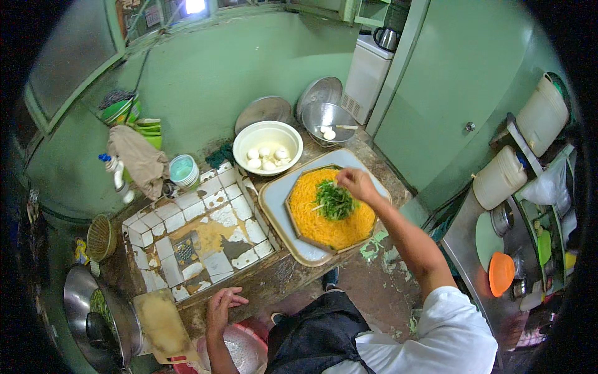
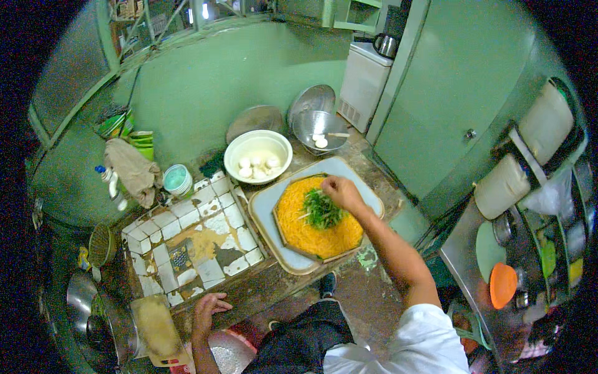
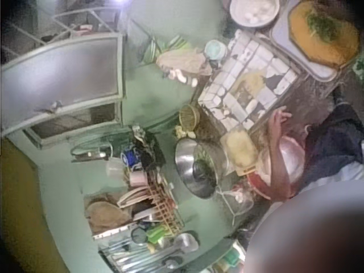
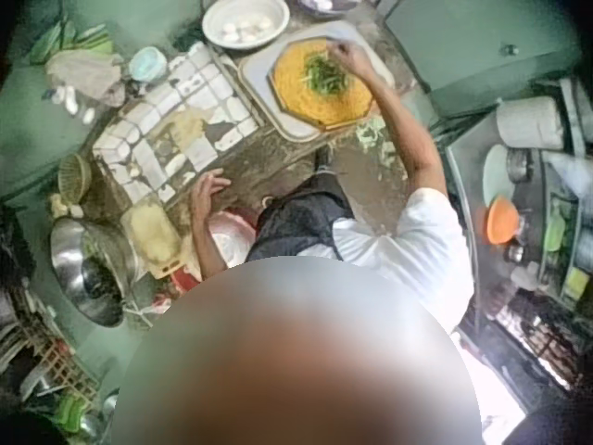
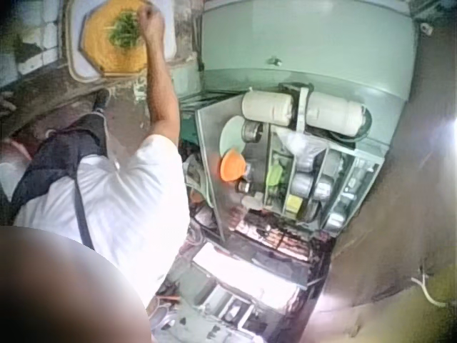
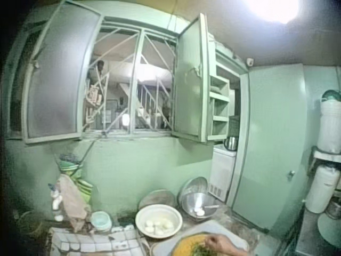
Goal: The person scoops yellow noodles from a large pot into a serving tray, then blanches chopped green vegetables in boiling water and places them on top. The person slices hard-boiled eggs and arranges the slices in a circular pattern around the vegetables on the tray.
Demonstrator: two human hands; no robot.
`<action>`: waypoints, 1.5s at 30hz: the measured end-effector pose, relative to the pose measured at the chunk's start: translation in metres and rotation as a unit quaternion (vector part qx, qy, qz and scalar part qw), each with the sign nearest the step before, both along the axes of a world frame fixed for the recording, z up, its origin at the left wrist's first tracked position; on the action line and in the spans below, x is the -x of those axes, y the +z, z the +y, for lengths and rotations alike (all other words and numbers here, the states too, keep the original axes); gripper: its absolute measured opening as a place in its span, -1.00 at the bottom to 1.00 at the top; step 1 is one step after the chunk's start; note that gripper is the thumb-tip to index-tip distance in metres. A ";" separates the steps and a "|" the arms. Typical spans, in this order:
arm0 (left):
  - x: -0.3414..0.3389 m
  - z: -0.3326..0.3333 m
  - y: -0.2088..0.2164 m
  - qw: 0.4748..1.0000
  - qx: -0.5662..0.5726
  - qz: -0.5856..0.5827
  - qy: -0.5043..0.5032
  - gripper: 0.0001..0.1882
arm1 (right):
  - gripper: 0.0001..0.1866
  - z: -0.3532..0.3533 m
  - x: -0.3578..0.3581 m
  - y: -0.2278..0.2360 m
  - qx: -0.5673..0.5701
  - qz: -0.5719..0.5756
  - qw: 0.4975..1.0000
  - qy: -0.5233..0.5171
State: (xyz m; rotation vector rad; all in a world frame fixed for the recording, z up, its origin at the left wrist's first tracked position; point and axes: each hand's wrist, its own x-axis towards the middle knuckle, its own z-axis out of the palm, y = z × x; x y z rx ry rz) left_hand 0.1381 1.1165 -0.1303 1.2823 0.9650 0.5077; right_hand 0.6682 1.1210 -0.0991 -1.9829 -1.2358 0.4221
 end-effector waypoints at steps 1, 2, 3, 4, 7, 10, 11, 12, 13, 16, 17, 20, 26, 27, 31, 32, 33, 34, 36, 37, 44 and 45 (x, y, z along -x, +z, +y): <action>-0.016 -0.001 -0.001 1.000 0.006 -0.010 0.008 -0.56 | -0.74 0.014 -0.026 0.004 -0.022 -0.049 0.999 0.007; -0.033 -0.004 -0.003 1.000 0.025 -0.003 0.015 -0.55 | -0.75 0.031 -0.052 0.008 -0.014 -0.087 0.996 -0.004; -0.050 -0.011 -0.006 0.999 0.036 -0.005 0.021 -0.55 | -0.76 0.053 -0.078 0.010 0.015 -0.142 0.990 -0.020; -0.068 -0.017 -0.009 0.998 0.048 0.004 0.029 -0.54 | -0.77 0.075 -0.102 0.012 0.021 -0.184 0.982 -0.016; -0.123 -0.040 -0.014 0.991 0.098 0.036 0.079 -0.45 | -0.68 0.142 -0.167 0.005 0.049 -0.320 0.946 0.013; -0.171 -0.054 -0.008 0.981 0.131 0.027 0.142 -0.42 | -0.64 0.188 -0.211 -0.011 0.149 -0.380 0.912 0.049; -0.185 -0.058 -0.005 0.976 0.139 0.021 0.169 -0.42 | -0.63 0.196 -0.219 -0.017 0.159 -0.416 0.894 0.054; -0.196 -0.062 -0.002 0.969 0.151 0.033 0.195 -0.42 | -0.62 0.203 -0.224 -0.023 0.179 -0.451 0.872 0.058; -0.202 -0.065 0.003 0.957 0.166 -0.020 0.237 -0.52 | -0.64 0.211 -0.229 -0.026 0.231 -0.440 0.864 0.075; -0.212 -0.065 0.007 0.945 0.153 -0.048 0.285 -0.53 | -0.64 0.214 -0.236 -0.022 0.259 -0.414 0.864 0.120; -0.211 -0.065 0.006 0.948 0.139 -0.041 0.284 -0.50 | -0.66 0.211 -0.236 -0.016 0.242 -0.400 0.875 0.127; -0.203 -0.053 -0.002 0.943 0.142 0.020 0.300 -0.46 | -0.70 0.175 -0.234 0.015 0.172 -0.325 0.920 0.135; -0.175 -0.011 -0.017 0.965 0.094 -0.024 0.245 -0.42 | -0.72 -0.030 -0.128 0.012 0.021 -0.074 0.983 0.165; -0.171 -0.001 -0.017 0.968 0.096 -0.025 0.229 -0.42 | -0.74 -0.058 -0.111 0.008 0.042 -0.033 0.988 0.147; -0.167 0.035 -0.020 0.984 0.083 -0.026 0.157 -0.46 | -0.76 -0.100 -0.064 -0.013 0.027 -0.025 0.996 0.082; -0.167 0.040 -0.020 0.987 0.076 -0.026 0.141 -0.47 | -0.77 -0.107 -0.053 -0.017 0.022 -0.039 0.994 0.096; -0.166 0.045 -0.020 0.989 0.068 -0.025 0.125 -0.47 | -0.77 -0.114 -0.045 -0.019 0.037 -0.049 0.993 0.101; -0.164 0.048 -0.019 0.992 0.052 -0.030 0.107 -0.48 | -0.78 -0.123 -0.038 -0.018 0.022 -0.065 0.992 0.106; -0.158 0.047 -0.020 0.992 0.065 -0.048 0.102 -0.50 | -0.79 -0.143 -0.024 -0.014 0.035 -0.089 0.991 0.097; -0.154 0.045 -0.021 0.991 0.061 -0.069 0.094 -0.51 | -0.79 -0.152 -0.020 -0.010 0.044 -0.109 0.988 0.100; -0.138 0.015 -0.035 0.987 0.101 -0.048 0.112 -0.49 | -0.75 -0.178 0.002 0.016 0.134 -0.116 0.984 0.007; -0.138 0.013 -0.035 0.988 0.104 -0.048 0.108 -0.49 | -0.75 -0.174 0.002 0.015 0.124 -0.130 0.984 0.017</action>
